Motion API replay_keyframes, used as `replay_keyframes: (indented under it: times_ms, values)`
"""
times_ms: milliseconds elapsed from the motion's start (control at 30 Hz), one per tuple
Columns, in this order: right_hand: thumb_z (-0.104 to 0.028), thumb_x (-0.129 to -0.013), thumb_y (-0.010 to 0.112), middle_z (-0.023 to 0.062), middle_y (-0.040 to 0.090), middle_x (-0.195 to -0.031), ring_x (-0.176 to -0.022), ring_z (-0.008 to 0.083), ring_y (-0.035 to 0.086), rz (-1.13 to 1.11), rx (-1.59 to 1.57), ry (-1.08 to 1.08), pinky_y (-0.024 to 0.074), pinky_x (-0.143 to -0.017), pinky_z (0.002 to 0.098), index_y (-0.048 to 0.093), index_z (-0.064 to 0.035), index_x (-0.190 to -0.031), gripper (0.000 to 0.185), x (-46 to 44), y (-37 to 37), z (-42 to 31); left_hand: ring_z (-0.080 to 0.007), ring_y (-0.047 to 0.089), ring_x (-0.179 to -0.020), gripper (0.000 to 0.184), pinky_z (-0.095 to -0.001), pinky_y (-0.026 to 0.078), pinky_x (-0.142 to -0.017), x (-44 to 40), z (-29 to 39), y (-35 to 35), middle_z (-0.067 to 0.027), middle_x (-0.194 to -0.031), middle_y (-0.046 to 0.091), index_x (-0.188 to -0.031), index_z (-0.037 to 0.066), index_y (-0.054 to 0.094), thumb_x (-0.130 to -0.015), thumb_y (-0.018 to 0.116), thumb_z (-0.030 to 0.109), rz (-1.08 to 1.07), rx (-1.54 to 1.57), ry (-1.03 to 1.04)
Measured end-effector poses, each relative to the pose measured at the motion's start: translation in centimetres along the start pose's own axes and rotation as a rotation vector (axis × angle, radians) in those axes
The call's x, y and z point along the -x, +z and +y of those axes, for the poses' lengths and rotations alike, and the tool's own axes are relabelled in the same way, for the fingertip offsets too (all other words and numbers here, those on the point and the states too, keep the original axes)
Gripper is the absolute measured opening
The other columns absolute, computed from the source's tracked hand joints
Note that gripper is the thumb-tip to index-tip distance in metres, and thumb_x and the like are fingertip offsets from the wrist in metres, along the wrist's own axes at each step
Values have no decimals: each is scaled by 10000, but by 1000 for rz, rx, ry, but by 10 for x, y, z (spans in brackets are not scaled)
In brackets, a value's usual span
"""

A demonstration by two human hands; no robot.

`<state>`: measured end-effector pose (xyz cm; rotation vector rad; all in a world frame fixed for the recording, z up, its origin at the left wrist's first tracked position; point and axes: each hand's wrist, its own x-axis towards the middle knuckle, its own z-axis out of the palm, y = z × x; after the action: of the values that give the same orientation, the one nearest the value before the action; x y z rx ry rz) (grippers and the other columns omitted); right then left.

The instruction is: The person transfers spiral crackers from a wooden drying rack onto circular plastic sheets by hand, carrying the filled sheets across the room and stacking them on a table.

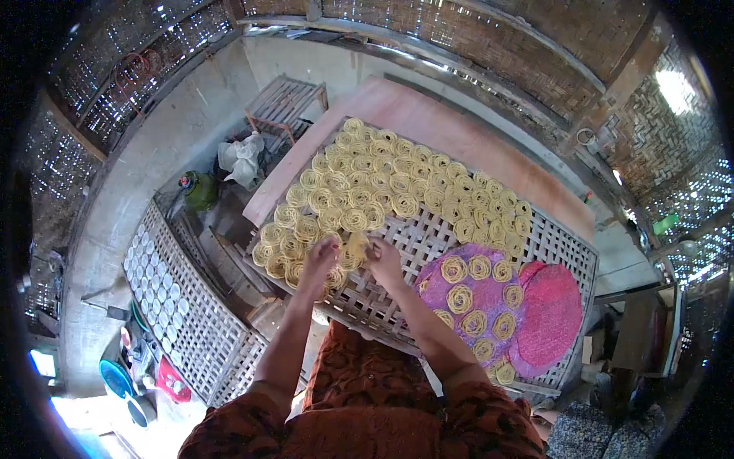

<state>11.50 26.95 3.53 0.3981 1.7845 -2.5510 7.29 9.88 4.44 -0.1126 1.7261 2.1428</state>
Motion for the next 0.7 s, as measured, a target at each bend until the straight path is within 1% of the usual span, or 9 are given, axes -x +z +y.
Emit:
replay_keyframes:
  times_ms: [67,133,200,267,367,433,567,667,700]
  values:
    - [35,-824,546,100,645,-1048,-900,296,643,64,1072,-633,542,-800,371,545,15,-1129,305,-13,-3,-10,-154,534,-1103,350,-268,439,-885,-24,7,-8,-106,-1220,562,-1226,8,514,-893,555,107,21,-195,30]
    - [30,-800,527,136,608,-1121,-977,332,607,-18,1189,-517,513,-832,374,546,5,-1139,340,-19,-11,1,-154,549,-1081,344,-269,437,-897,-32,20,-12,-104,-1182,580,-1223,6,514,-893,551,97,62,-164,130]
    - [30,-797,493,174,564,-1180,-1057,344,560,-97,1506,-813,470,-878,417,549,-20,-1154,365,-25,-24,28,-159,552,-1080,337,-272,438,-900,-38,31,-17,-103,-1182,580,-1218,8,516,-895,551,98,52,-199,148]
    - [25,-776,504,202,541,-1188,-1094,362,526,-76,1338,-720,438,-899,439,542,-40,-1181,412,-18,-39,26,-163,556,-1078,331,-275,440,-904,-42,33,-12,-102,-1182,579,-1213,10,519,-896,552,99,32,-235,166]
    - [-9,-761,546,207,563,-1142,-1049,373,543,404,1112,-525,449,-881,426,564,-31,-1159,399,26,-92,-17,-191,585,-1052,289,-297,465,-871,-39,26,14,-118,-1117,608,-1160,48,551,-886,586,133,-63,-419,247]
    - [27,-720,540,234,566,-1093,-1034,397,530,667,1150,-312,439,-889,426,579,13,-1104,386,61,-131,-44,-238,600,-1030,295,-334,468,-868,-36,-12,54,-158,-1098,611,-1124,50,568,-853,625,151,-230,-512,296]
    - [39,-720,512,271,565,-1042,-998,415,525,824,1360,-7,428,-883,454,591,55,-1036,326,97,-195,-52,-317,566,-1058,298,-423,457,-890,-9,-49,160,-185,-1190,561,-1115,75,592,-825,585,139,-726,-1006,594]
    - [-36,-760,519,276,569,-1035,-995,406,532,893,1432,-11,425,-873,468,603,41,-1019,282,101,-226,-41,-315,486,-1170,335,-383,377,-1004,-22,-88,215,-133,-1258,526,-1195,98,564,-865,506,117,-771,-1312,845]
    - [-107,-790,521,251,588,-1018,-996,393,538,957,1644,-194,425,-866,471,616,33,-988,260,95,-249,-17,-314,446,-1220,374,-405,339,-1036,-24,-97,224,-128,-1278,514,-1222,82,543,-854,470,74,-697,-1241,944]
